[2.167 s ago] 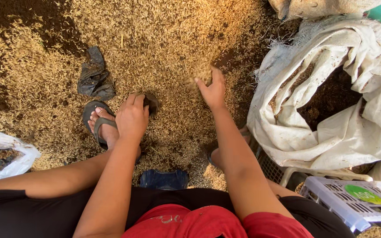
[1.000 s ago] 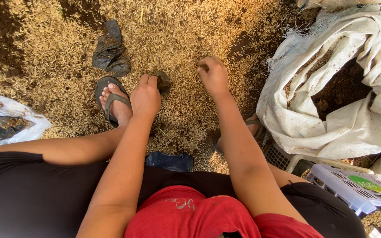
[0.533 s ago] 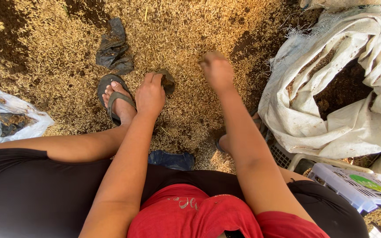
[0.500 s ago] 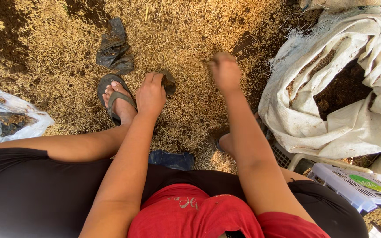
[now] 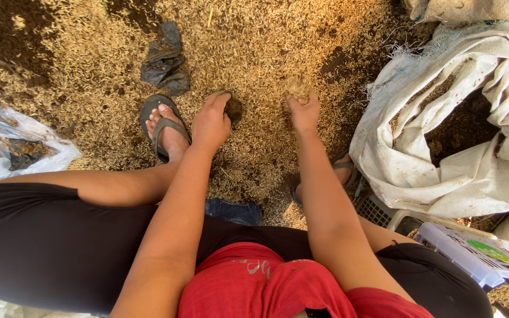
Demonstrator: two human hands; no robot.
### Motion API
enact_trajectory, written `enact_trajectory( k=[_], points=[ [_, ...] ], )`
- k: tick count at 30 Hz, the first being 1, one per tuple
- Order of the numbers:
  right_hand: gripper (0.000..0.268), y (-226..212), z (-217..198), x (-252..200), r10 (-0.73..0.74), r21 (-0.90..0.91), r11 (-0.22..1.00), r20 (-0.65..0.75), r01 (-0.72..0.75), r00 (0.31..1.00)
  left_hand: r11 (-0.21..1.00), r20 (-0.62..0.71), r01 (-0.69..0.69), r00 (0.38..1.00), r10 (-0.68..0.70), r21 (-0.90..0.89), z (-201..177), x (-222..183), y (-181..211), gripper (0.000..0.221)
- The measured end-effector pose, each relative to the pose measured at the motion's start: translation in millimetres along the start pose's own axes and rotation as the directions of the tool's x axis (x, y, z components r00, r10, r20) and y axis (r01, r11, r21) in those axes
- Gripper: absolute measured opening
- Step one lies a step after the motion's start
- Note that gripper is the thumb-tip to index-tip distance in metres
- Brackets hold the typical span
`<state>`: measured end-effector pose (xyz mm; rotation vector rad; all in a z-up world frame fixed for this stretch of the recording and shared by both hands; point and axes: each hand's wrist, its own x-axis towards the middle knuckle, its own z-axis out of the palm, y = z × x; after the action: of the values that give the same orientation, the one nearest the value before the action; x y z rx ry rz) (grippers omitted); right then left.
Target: The person scoops a granular, sawdust-like material from a pile on the ground using a small black plastic bag. They fill the bag, fold it into a compact bundle, and place it into a white plastic crate. This process is repeated continuously.
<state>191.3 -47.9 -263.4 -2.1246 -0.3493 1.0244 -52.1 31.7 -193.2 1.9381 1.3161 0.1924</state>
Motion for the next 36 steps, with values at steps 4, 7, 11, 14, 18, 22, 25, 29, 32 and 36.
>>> enact_trajectory(
  k=[4, 7, 11, 14, 18, 22, 25, 29, 32, 36],
  points=[
    [0.049, -31.2, -23.4, -14.4, -0.016, 0.249, 0.966, 0.331, -0.071, 0.943, 1.0, -0.036, -0.013, 0.999, 0.013, -0.016, 0.0, -0.6, -5.1, 0.047],
    [0.041, -51.1, -3.5, -33.2, 0.163, 0.289, 0.872, 0.59, -0.395, 0.791, 0.999, -0.052, -0.03, 0.998, 0.029, -0.034, 1.5, 0.3, -5.8, 0.047],
    [0.032, -69.0, 42.2, -54.5, 0.199, 0.245, 0.835, 0.702, -0.494, 0.684, 0.997, -0.029, -0.01, 1.0, 0.008, -0.073, 3.8, -1.0, -6.7, 0.051],
    [0.031, -81.2, 56.7, -63.1, 0.223, 0.204, 0.855, 0.687, -0.478, 0.691, 0.997, -0.035, -0.005, 0.999, 0.003, -0.075, 1.9, -3.1, -10.6, 0.056],
    [0.033, -95.9, 55.5, -73.6, 0.209, 0.128, 0.919, 0.646, -0.374, 0.734, 0.995, -0.079, -0.043, 0.996, 0.036, -0.086, 4.4, -5.6, -9.7, 0.055],
    [0.038, -104.9, 52.1, -74.6, 0.038, -0.136, 0.99, 0.527, 0.04, 0.849, 0.993, -0.132, -0.053, 0.99, 0.039, -0.108, 3.1, -1.2, -5.4, 0.054],
    [0.025, -91.2, 51.9, -83.2, -0.145, -0.395, 0.867, 0.384, 0.304, 0.912, 0.993, -0.198, -0.054, 0.98, 0.033, -0.102, -4.3, 3.0, -3.7, 0.055],
    [0.034, -46.4, 67.3, -112.5, -0.578, -0.456, 0.279, 0.624, 0.845, 0.527, 0.993, -0.295, -0.033, 0.955, -0.002, -0.115, -22.6, 12.7, -1.1, 0.052],
    [0.054, -10.0, 78.5, -121.1, -0.549, -0.206, -0.11, 0.828, 0.972, 0.114, 0.993, -0.338, -0.011, 0.941, -0.028, -0.114, -29.7, 16.5, 0.8, 0.049],
    [0.052, -6.9, 71.8, -65.5, -0.597, -0.408, -0.273, 0.782, 0.871, 0.179, 0.995, -0.354, -0.019, 0.935, -0.018, -0.102, -26.1, 22.6, 3.2, 0.047]
  ],
)
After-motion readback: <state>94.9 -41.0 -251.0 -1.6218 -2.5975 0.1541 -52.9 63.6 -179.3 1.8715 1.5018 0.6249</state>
